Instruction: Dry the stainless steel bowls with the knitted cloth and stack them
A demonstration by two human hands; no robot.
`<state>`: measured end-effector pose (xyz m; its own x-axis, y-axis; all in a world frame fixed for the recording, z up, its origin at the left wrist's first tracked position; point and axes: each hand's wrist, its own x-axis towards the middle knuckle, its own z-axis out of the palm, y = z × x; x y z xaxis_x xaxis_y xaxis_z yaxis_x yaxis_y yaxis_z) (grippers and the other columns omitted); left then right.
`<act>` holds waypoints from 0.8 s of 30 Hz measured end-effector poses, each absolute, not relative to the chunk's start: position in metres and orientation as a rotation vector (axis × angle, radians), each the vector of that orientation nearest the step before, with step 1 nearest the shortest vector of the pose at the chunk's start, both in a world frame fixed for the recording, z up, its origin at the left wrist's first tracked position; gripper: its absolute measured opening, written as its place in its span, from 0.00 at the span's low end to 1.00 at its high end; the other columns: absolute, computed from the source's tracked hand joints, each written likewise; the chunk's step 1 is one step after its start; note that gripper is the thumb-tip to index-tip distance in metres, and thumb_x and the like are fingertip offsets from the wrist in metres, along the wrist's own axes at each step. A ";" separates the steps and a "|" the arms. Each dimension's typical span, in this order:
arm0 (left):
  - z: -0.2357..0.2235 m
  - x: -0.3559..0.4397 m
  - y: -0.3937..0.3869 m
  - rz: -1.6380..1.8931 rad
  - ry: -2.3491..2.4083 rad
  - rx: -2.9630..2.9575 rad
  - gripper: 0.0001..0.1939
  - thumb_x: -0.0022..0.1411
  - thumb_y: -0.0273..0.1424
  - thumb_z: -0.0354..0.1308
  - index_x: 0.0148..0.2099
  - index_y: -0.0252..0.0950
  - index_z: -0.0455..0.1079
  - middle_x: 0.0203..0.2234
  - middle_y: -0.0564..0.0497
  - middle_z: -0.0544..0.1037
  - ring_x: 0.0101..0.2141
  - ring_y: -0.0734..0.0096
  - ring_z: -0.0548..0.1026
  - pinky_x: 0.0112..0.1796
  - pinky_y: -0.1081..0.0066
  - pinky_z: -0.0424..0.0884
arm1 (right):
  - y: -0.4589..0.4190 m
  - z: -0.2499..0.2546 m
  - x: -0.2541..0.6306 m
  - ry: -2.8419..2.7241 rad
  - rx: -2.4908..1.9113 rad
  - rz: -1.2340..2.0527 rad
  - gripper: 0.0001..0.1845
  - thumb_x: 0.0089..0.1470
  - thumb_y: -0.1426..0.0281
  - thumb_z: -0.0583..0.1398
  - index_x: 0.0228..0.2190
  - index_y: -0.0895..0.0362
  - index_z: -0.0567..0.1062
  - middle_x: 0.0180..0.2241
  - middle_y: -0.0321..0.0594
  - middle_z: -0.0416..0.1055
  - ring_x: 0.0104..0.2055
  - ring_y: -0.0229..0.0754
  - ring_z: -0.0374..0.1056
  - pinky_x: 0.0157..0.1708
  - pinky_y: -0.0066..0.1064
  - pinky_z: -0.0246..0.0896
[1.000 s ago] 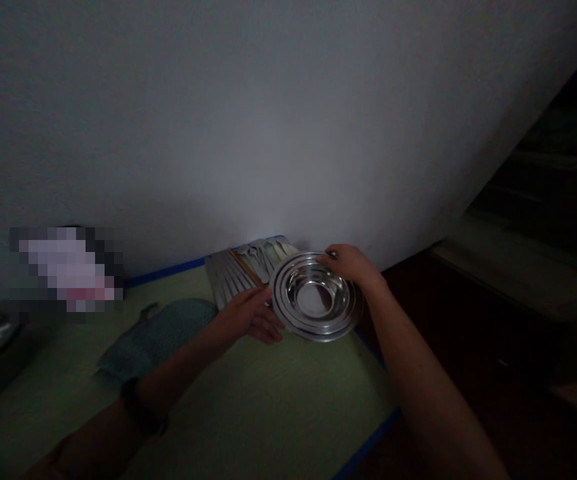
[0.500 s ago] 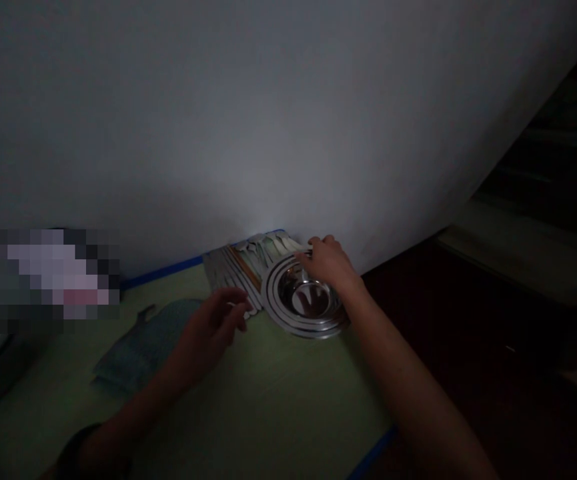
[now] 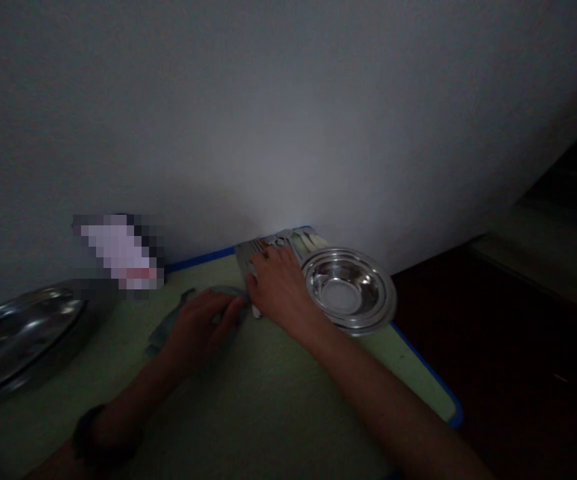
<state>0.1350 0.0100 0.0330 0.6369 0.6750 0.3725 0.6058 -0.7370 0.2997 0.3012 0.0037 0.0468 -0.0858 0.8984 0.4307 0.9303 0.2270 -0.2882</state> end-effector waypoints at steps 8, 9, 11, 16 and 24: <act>0.053 0.001 0.008 0.988 1.711 2.918 0.16 0.67 0.33 0.46 0.51 0.33 0.68 0.51 0.37 0.71 0.52 0.52 0.66 0.51 0.52 0.61 | 0.015 0.021 0.203 -2.291 -1.260 0.048 0.12 0.58 0.71 0.54 0.42 0.59 0.73 0.41 0.46 0.70 0.45 0.47 0.64 0.47 0.40 0.61; 0.053 -0.013 0.010 0.925 1.884 2.861 0.19 0.66 0.36 0.46 0.53 0.31 0.66 0.53 0.34 0.69 0.53 0.50 0.65 0.51 0.51 0.61 | 0.014 0.014 0.193 -2.331 -1.229 0.056 0.11 0.59 0.71 0.54 0.41 0.59 0.73 0.41 0.46 0.70 0.45 0.47 0.64 0.46 0.39 0.61; 0.053 -0.036 0.013 0.707 2.090 2.709 0.22 0.66 0.38 0.44 0.54 0.28 0.64 0.53 0.31 0.68 0.54 0.46 0.65 0.51 0.47 0.61 | 0.012 0.000 0.179 -2.396 -1.157 0.093 0.11 0.59 0.70 0.53 0.41 0.58 0.73 0.42 0.46 0.70 0.45 0.46 0.64 0.46 0.39 0.62; 0.057 -0.068 0.016 0.188 2.023 2.396 0.24 0.67 0.39 0.39 0.44 0.30 0.71 0.39 0.34 0.77 0.39 0.54 0.76 0.39 0.58 0.69 | 0.008 -0.018 0.171 -2.372 -1.097 0.181 0.12 0.60 0.71 0.52 0.42 0.60 0.73 0.42 0.48 0.69 0.46 0.47 0.63 0.48 0.41 0.63; 0.103 -0.074 0.017 0.032 2.018 2.440 0.14 0.59 0.36 0.49 0.33 0.36 0.74 0.25 0.45 0.78 0.23 0.67 0.71 0.27 0.69 0.63 | 0.011 -0.021 0.172 -2.343 -1.085 0.232 0.12 0.59 0.71 0.52 0.42 0.58 0.73 0.40 0.46 0.70 0.44 0.47 0.63 0.46 0.43 0.64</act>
